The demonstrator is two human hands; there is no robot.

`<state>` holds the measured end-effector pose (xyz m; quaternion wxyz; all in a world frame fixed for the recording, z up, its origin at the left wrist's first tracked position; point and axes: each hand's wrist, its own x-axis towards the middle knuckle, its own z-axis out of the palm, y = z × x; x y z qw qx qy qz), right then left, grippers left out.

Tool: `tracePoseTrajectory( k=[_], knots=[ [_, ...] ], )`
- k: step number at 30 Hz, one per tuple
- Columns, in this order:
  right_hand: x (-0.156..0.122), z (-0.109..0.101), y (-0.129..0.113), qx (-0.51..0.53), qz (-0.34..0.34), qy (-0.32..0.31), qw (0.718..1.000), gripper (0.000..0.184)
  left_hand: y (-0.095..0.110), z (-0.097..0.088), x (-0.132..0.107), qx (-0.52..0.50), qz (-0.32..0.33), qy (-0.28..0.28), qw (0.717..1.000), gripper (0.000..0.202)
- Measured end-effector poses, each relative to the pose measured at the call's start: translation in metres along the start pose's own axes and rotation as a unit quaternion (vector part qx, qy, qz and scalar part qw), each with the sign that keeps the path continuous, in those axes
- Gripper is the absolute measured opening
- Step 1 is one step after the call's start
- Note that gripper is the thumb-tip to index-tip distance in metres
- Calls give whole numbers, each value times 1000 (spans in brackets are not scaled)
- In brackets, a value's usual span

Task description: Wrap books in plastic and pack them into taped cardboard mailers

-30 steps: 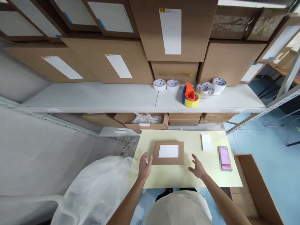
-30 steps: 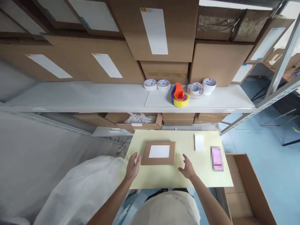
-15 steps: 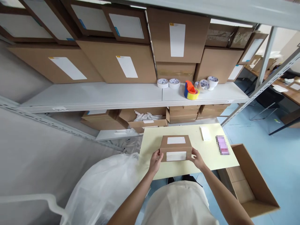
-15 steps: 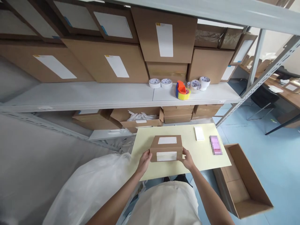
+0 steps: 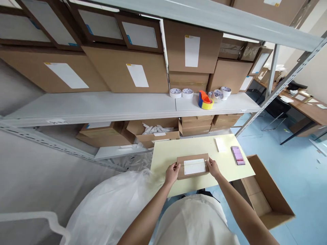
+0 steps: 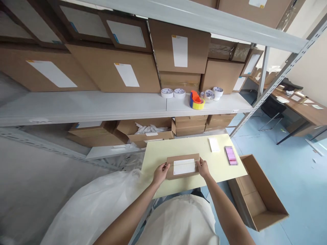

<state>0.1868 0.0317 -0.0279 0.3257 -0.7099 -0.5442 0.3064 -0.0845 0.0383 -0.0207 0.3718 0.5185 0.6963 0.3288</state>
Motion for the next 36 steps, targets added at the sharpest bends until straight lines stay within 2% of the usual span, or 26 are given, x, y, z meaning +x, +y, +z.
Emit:
tracePoseTrajectory(
  k=[4, 7, 10, 14, 21, 24, 28, 32, 36],
  knots=[
    [2, 6, -3, -20, -17, 46, 999, 56, 2, 4, 6, 3, 7, 14, 1000, 33],
    [-5, 11, -6, -32, -103, 66, 992, 47, 1, 6, 3, 1, 15, 26, 1000, 33],
    [-11, 13, -7, -58, -156, 48, 985, 37, -1, 9, -2, -4, 24, 37, 999, 35],
    [-8, 10, -6, -81, -159, 34, 983, 34, 1, 15, 0, -13, 33, 48, 998, 35],
    [11, -7, -3, -107, -170, 0, 980, 39, 14, 31, 17, -20, 36, 63, 997, 32],
    [18, -14, -5, -108, -180, -29, 977, 41, 16, 32, 17, -11, 34, 70, 997, 34],
    [20, -19, -8, -81, -173, -62, 980, 45, 22, 26, 14, 24, 61, 117, 991, 39],
    [24, -28, -5, -41, -176, -77, 981, 51, 46, 26, 13, 87, 97, 142, 981, 33],
    [46, -48, 23, -40, -153, -76, 985, 49, 93, 49, 15, 119, 131, 126, 976, 32]
  ],
)
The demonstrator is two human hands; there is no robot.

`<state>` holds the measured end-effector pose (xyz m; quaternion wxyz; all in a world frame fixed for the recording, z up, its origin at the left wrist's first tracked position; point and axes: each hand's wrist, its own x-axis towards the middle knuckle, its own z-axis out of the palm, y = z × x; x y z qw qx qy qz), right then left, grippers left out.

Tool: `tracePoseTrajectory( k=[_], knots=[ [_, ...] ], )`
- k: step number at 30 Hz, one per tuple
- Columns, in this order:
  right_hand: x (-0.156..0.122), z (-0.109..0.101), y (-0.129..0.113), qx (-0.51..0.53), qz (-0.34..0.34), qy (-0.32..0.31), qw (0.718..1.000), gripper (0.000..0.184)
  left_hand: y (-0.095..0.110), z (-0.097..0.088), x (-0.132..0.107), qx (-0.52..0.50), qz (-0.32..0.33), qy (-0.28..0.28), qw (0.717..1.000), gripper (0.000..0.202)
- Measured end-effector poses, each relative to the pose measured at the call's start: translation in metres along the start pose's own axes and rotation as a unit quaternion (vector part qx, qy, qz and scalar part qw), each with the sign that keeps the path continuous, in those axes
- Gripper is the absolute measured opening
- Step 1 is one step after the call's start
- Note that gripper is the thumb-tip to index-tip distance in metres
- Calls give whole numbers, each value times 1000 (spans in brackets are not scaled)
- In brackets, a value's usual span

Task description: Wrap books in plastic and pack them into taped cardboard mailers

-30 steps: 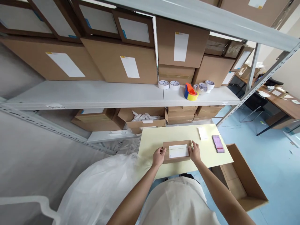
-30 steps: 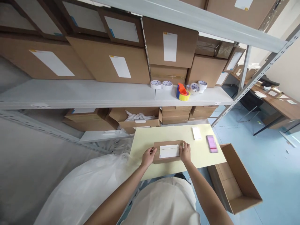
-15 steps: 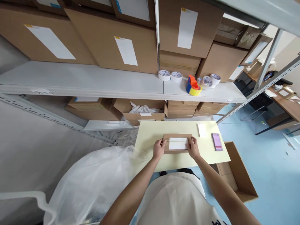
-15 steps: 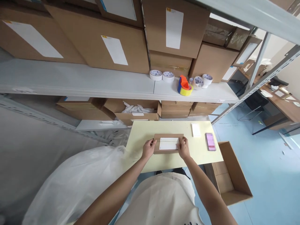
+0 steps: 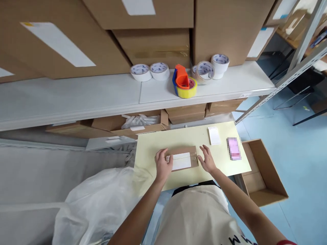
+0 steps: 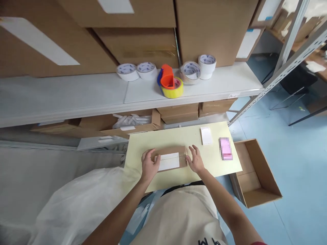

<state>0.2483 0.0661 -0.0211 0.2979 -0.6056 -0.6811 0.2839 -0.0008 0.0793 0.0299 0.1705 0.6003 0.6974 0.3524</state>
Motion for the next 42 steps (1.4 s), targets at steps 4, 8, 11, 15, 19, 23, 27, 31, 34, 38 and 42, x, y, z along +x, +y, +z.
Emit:
tracePoseTrajectory(
  k=[4, 8, 11, 15, 19, 23, 27, 31, 34, 38, 42],
  knots=[
    [26, -27, 62, -64, 50, -23, 996, 45, 57, 38, 14, -8, 61, -62, 996, 30],
    [58, -44, 115, -147, 60, -119, 980, 54, 99, 92, 23, -17, 100, -178, 979, 26],
    [71, -48, 132, -170, 38, -176, 969, 60, 114, 128, 23, -7, 86, -258, 962, 27],
    [67, -52, 134, -178, 10, -191, 965, 57, 112, 155, 12, -8, 48, -323, 945, 27],
    [61, -63, 130, -211, -17, -222, 952, 49, 100, 160, 2, -6, -3, -357, 934, 27],
    [63, -75, 130, -258, -66, -262, 928, 42, 99, 162, 1, -2, -80, -382, 921, 27],
    [69, -83, 127, -280, -89, -276, 915, 39, 107, 169, 4, -30, -152, -397, 905, 28],
    [71, -89, 123, -278, -69, -252, 924, 36, 116, 178, 9, -96, -233, -395, 883, 24],
    [68, -90, 120, -258, -82, -210, 939, 31, 124, 181, 14, -171, -310, -395, 848, 30],
    [60, -89, 115, -249, -94, -151, 952, 24, 135, 182, 21, -237, -416, -387, 788, 39],
    [53, -88, 110, -242, -118, -104, 957, 23, 141, 185, 25, -268, -464, -353, 767, 34]
  ],
)
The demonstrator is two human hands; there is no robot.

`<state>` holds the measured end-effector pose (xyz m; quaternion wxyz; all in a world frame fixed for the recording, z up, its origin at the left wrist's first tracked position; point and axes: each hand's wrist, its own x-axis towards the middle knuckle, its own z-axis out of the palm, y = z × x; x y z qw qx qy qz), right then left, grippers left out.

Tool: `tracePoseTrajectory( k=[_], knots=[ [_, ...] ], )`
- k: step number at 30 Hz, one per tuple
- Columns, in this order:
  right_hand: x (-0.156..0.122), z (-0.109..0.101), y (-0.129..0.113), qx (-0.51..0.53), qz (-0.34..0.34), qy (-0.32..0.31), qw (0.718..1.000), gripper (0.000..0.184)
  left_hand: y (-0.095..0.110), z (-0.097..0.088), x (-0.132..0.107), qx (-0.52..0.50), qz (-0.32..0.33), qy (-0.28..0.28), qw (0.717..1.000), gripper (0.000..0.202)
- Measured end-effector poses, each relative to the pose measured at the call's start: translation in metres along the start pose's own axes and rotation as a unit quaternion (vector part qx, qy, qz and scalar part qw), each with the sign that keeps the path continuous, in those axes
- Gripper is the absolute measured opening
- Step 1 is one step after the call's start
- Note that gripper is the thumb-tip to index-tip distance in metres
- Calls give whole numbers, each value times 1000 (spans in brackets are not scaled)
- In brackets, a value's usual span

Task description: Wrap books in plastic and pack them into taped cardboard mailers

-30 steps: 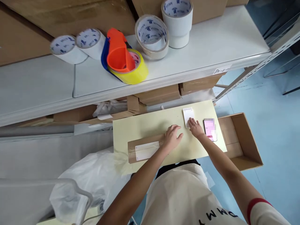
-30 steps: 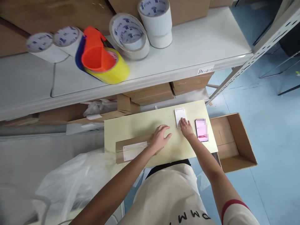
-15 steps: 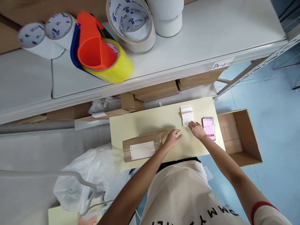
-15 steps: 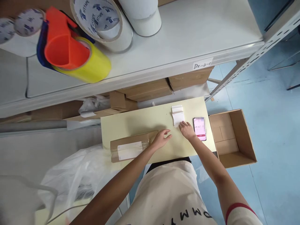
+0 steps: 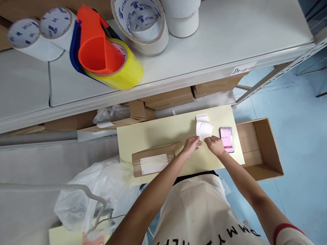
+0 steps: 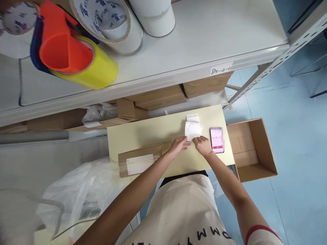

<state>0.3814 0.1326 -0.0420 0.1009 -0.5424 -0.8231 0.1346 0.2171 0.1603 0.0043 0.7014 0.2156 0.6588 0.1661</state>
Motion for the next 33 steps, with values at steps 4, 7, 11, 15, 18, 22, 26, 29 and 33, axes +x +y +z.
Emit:
tracePoseTrajectory(
  k=[4, 7, 11, 15, 18, 22, 26, 29, 33],
  knots=[
    [-5, -1, -5, 31, -8, 25, 999, 22, -2, 3, 6, -39, 14, 14, 999, 20],
    [-9, -3, -9, 110, 31, 70, 991, 9, -6, 3, 11, -36, 43, 40, 998, 14],
    [-8, -4, -11, 260, 222, 161, 926, 60, -10, 0, 14, -42, 59, 58, 996, 11],
    [0, -4, -11, 409, 346, 166, 828, 44, -13, -1, 15, -43, 64, 58, 995, 14],
    [5, -7, -11, 435, 345, 166, 815, 24, -15, -2, 16, -38, 63, 48, 996, 19],
    [11, -17, -12, 440, 329, 145, 823, 21, -13, -7, 14, -28, 86, 52, 995, 28],
    [25, -29, -13, 461, 300, 107, 828, 24, 3, -17, 5, 39, 221, 96, 970, 51],
    [38, -39, -14, 465, 262, 80, 842, 27, 21, -26, -5, 95, 298, 79, 947, 33],
    [53, -49, -11, 449, 184, 47, 873, 39, 39, -41, -8, 65, 306, 110, 943, 27]
  ],
)
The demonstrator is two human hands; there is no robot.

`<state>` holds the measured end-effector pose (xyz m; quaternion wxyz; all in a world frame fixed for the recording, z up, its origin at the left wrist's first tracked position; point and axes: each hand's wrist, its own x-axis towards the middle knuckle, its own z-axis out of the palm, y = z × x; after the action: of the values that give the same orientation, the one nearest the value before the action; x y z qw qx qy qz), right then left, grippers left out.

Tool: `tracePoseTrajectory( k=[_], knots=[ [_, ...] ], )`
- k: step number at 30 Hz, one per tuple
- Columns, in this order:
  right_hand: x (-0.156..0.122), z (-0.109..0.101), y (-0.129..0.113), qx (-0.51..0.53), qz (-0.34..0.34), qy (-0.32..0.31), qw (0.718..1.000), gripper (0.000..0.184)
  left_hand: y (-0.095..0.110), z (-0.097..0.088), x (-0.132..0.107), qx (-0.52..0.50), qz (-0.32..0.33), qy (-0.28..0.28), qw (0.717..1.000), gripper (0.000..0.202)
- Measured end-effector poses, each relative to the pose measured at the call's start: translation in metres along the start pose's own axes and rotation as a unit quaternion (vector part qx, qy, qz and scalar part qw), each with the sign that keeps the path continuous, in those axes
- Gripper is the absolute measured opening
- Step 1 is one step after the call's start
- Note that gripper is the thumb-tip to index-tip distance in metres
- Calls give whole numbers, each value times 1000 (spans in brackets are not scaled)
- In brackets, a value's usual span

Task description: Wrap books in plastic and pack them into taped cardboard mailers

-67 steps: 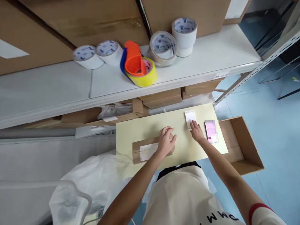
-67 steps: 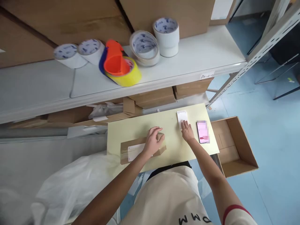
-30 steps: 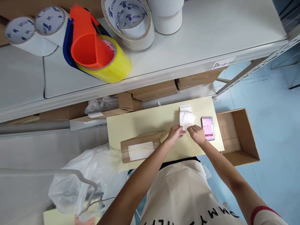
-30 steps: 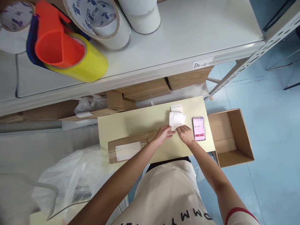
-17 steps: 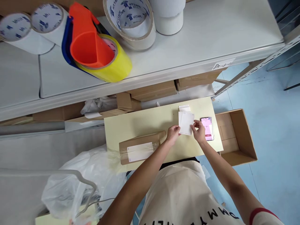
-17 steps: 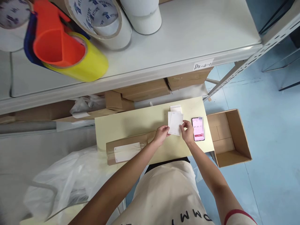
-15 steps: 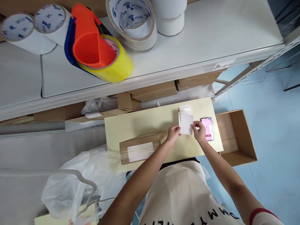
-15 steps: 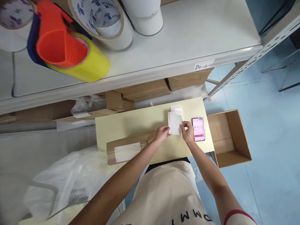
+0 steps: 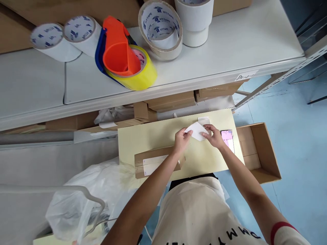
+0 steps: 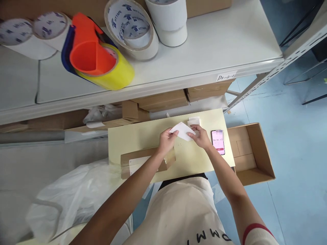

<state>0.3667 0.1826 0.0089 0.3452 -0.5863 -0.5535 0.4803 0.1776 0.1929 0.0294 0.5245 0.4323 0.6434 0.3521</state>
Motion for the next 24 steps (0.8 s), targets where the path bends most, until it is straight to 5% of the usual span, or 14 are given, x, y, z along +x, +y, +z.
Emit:
tracePoseTrajectory(
  k=[4, 8, 11, 13, 15, 24],
  knots=[
    [11, -5, 2, -86, -68, -35, 993, 32, 1, -22, 8, -26, -21, 79, 996, 34],
    [16, -4, 1, -155, -107, -80, 979, 31, 18, -36, 2, 152, 152, 157, 964, 54],
    [17, -2, -6, -185, -133, -113, 967, 26, 41, -31, -4, 294, 273, -17, 916, 49],
    [18, -3, -11, -192, -148, -132, 961, 23, 53, -24, -3, 330, 285, -157, 886, 32],
    [18, -5, -12, -197, -154, -145, 957, 21, 58, -17, 1, 343, 262, -229, 872, 20],
    [18, -6, -1, -181, -140, -154, 961, 19, 48, -10, 18, 390, 176, -254, 867, 26]
  ],
)
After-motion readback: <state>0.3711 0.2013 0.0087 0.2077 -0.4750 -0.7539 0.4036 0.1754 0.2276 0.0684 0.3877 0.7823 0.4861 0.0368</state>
